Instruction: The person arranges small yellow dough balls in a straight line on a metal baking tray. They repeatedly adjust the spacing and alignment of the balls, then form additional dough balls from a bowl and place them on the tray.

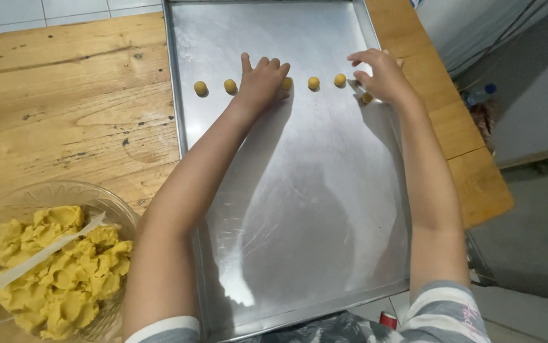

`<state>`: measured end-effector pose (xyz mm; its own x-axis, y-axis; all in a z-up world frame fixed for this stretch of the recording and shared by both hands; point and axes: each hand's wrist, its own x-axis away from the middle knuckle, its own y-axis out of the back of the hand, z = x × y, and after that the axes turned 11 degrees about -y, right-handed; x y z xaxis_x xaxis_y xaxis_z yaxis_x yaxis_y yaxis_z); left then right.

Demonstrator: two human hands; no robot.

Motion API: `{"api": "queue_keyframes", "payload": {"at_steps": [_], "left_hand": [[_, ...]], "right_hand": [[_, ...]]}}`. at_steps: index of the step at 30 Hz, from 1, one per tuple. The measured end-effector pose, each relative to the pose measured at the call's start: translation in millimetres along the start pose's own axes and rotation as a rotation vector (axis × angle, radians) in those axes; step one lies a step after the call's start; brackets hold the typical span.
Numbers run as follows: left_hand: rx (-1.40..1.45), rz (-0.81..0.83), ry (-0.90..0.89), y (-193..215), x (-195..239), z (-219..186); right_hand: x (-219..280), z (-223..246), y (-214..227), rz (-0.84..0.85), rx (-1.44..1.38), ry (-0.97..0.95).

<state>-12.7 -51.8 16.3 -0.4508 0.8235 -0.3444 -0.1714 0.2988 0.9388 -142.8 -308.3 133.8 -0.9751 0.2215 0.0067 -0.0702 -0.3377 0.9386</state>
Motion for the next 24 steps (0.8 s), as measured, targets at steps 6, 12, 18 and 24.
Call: {"api": "queue_keyframes", "payload": {"at_steps": [6, 12, 18, 24], "left_hand": [[-0.153, -0.195, -0.002, -30, -3, 2], [-0.183, -0.235, -0.01, -29, -1, 2], [-0.195, -0.265, -0.018, -29, 1, 4], [-0.18, -0.205, -0.008, -18, 4, 2]], "right_hand": [[-11, -21, -38, 0.034, 0.208, 0.098], [-13, -15, -42, 0.009, 0.235, 0.101], [-7, -2, -37, 0.012, 0.233, 0.109], [9, 24, -5, 0.052, 0.055, 0.003]]}}
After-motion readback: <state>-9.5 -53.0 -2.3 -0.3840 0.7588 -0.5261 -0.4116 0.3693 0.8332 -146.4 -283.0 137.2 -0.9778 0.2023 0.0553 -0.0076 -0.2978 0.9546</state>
